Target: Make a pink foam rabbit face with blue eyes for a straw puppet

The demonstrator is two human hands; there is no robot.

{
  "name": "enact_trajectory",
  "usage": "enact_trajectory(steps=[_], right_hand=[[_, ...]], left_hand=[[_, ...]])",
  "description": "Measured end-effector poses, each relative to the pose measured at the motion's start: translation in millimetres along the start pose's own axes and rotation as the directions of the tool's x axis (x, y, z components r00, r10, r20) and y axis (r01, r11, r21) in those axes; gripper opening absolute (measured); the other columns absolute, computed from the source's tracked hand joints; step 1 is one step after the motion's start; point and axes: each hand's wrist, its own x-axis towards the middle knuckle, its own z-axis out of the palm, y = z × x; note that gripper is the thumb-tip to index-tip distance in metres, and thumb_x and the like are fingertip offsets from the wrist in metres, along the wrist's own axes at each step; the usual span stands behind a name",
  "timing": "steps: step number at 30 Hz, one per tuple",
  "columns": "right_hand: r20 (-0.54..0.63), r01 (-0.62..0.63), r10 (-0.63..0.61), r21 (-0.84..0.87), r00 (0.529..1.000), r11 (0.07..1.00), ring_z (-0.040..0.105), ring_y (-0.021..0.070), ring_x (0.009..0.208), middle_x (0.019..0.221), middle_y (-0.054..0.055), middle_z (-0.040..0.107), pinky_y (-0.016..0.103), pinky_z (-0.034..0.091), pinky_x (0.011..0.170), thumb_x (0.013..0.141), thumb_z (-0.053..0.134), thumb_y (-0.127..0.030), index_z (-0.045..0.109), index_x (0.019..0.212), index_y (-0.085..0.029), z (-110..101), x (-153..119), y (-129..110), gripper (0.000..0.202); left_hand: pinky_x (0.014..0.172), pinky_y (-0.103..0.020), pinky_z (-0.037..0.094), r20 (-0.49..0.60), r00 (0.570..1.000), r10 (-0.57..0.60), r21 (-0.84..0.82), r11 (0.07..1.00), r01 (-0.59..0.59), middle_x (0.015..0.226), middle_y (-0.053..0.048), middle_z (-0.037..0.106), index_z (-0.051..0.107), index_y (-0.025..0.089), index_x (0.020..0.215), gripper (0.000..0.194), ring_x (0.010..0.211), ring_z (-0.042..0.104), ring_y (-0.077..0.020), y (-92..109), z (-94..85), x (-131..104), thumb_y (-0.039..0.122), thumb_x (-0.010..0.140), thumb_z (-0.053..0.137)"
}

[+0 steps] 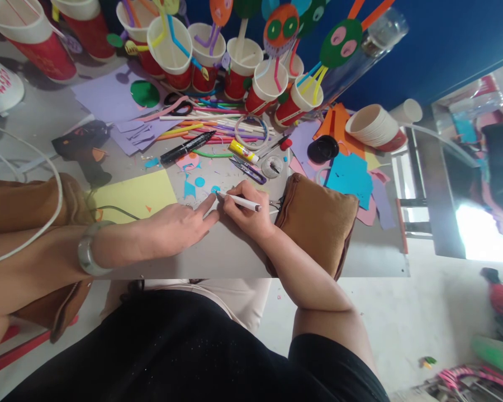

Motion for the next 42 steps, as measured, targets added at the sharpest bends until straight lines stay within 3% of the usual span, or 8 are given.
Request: enact_trajectory(steps=[11, 31, 42], right_hand=[[-0.021, -0.004, 0.004, 0.026, 1.0, 1.0, 0.062, 0.0146, 0.057, 0.07, 0.0, 0.073, 0.028, 0.051, 0.057, 0.088, 0.065, -0.031, 0.057, 0.078, -0.024, 2.1, -0.4, 0.8, 0.014], [-0.041, 0.007, -0.006, 0.022, 0.999, 1.0, 0.065, 0.0149, 0.058, 0.071, 0.0, 0.073, 0.028, 0.051, 0.058, 0.087, 0.063, -0.025, 0.058, 0.078, -0.024, 0.0, 0.6, -1.5, 0.01], [-0.048, 0.035, -0.033, 0.046, 0.998, 0.998, 0.06, 0.0133, 0.054, 0.068, -0.002, 0.07, 0.027, 0.049, 0.057, 0.085, 0.062, -0.022, 0.056, 0.076, -0.024, -0.5, 0.2, -1.8, 0.011]], left_hand=[[0.054, -0.036, 0.056, -0.003, 1.0, 0.012, 0.04, 0.999, -0.012, 0.161, -0.033, 0.046, 0.054, 0.011, 0.145, 0.046, 0.074, 0.077, -0.025, -0.2, -2.3, -0.9, 0.01, 0.103, 0.036], [0.052, -0.036, 0.055, -0.003, 1.0, 0.01, 0.046, 0.999, -0.01, 0.159, -0.032, 0.05, 0.056, 0.01, 0.142, 0.047, 0.07, 0.076, -0.0247, -0.2, -2.5, -0.5, 0.006, 0.099, 0.038], [0.054, -0.037, 0.058, 0.022, 1.0, 0.009, 0.021, 1.0, -0.01, 0.161, -0.033, 0.047, 0.052, 0.01, 0.148, 0.05, 0.074, 0.077, -0.0259, -0.2, -3.0, 0.8, 0.006, 0.099, 0.04]])
